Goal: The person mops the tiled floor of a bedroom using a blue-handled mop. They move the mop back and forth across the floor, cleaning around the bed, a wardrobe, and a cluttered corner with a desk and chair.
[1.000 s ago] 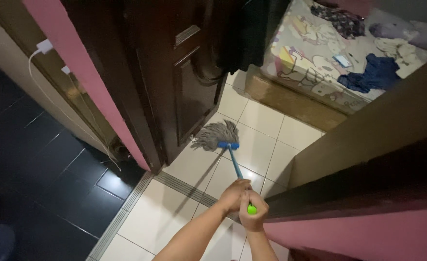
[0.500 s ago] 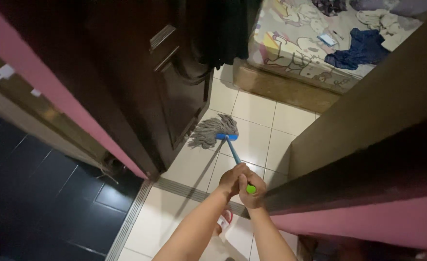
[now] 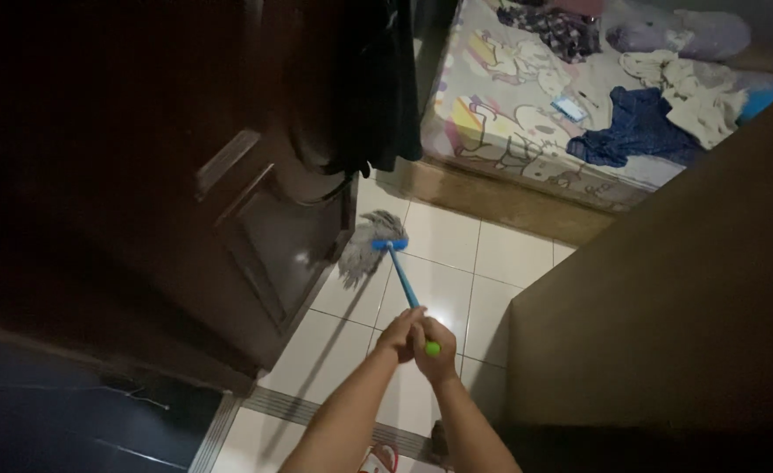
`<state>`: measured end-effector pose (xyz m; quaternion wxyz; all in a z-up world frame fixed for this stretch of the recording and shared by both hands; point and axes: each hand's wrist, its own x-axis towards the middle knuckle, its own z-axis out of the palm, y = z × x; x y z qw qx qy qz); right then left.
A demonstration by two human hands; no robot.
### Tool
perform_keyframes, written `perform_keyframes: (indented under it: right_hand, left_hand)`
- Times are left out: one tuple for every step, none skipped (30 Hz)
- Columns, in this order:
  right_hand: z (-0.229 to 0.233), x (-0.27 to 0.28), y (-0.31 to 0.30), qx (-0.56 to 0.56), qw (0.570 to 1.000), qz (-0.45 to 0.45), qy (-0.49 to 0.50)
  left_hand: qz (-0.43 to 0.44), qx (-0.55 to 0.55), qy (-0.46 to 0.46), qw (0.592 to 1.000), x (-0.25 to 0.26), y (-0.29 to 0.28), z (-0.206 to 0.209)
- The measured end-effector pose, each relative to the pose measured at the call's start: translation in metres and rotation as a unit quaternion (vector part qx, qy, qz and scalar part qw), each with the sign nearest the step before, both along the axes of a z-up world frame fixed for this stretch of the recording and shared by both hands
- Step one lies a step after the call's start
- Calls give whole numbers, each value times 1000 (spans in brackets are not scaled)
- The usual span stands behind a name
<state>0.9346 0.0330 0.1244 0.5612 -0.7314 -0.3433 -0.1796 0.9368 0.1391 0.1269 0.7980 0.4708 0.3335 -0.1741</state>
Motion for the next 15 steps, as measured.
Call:
perform_keyframes:
  right_hand:
    - [0,14,1,-1,1000,-3,4]
    - [0,27,2,-10,1000,3,25]
    - [1,43,6,-18,999,8,44]
    - [-3,52,4,-18,999,4,45]
    - [-7,60,2,-25,999,27,39]
    - [-11,68,0,-32,998,50,32]
    - [-16,68,-6,-34,998,47,34]
    - [-22,68,-10,-56,997,27,36]
    - [-28,71,-12,-75,996,4,37]
    - [-22,72,-14,-74,997,-1,36]
    - [-15,67,-14,-61,998,-16,23]
    - [-7,62,-14,-47,998,-32,10]
    - [11,56,-16,-48,998,-41,16]
    - [30,50,-18,-45,998,-52,8]
    - [53,50,-16,-40,997,-65,-4]
  left_hand:
    - [-3,-1,4,1000,6,5,0]
    - [-178,193,-39,964,11,9,1]
    - [-341,374,-83,858,19,16,3]
    - [-345,373,-84,857,30,16,-16]
    - [-375,406,-114,825,40,16,-35]
    - [-404,437,-144,791,50,15,-53]
    - [-407,434,-145,790,48,16,-48]
    - [-414,412,-109,804,46,17,-43]
    - [-422,393,-74,814,48,21,-37]
    - [-426,394,-76,811,56,21,-36]
    - [-429,384,-82,813,58,22,-34]
    - [-433,375,-88,815,61,23,-31]
    - [-442,371,-88,812,64,18,-27]
    - [-436,394,-89,804,67,12,-23]
    - [-428,418,-95,795,76,10,-14]
